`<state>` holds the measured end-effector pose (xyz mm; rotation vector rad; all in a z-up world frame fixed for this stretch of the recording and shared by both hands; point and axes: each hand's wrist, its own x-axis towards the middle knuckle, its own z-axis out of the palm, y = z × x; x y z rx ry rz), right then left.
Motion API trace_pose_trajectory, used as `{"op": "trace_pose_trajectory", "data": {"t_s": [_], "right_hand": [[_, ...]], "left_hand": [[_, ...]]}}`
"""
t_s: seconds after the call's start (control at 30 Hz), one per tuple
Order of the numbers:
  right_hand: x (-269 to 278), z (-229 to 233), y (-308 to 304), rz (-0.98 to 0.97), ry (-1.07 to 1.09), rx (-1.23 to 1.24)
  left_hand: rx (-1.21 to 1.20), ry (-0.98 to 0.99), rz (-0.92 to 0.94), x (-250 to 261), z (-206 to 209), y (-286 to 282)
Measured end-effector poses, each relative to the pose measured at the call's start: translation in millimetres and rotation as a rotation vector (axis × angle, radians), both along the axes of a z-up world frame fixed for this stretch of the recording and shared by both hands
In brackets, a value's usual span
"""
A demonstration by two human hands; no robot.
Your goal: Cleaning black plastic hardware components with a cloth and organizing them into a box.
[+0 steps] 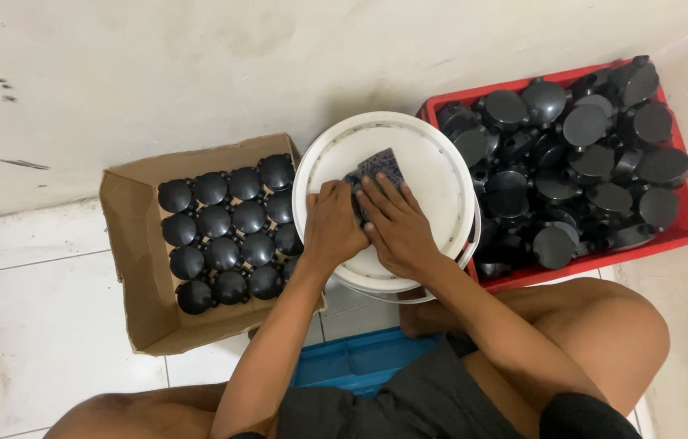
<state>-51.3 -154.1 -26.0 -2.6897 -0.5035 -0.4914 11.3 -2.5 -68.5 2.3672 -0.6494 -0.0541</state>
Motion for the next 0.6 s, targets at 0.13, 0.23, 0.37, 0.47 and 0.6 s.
{"op": "trace_pose_trajectory", "data": {"t_s": [0.13,0.23,0.37,0.47,0.6], "right_hand": [[-27.1,8.7,-2.0,0.062,0.015,0.009],[-36.5,5.4,-6.8,-0.045,-0.021,-0.016],[-11.0,-2.5,-9.2,-0.138,-0.049,0.069],[6.2,3.0,-7.7,-0.061,-0.045,0.01],[-0.9,11.4,0.4,0.132,0.0,0.038]], "left_hand": [[-0.039,-0.004,0.006,-8.5,57.1,1.0],[-0.047,-0.037,0.007,-11.4,64.9,-2.1],[-0.075,-0.046,-0.013,-10.3,56.5,-1.4],[-0.102,0.015,-0.026,-8.4,58.8,-0.5],[-0.186,0.138,-0.043,-8.5,49.7,1.9]]}}
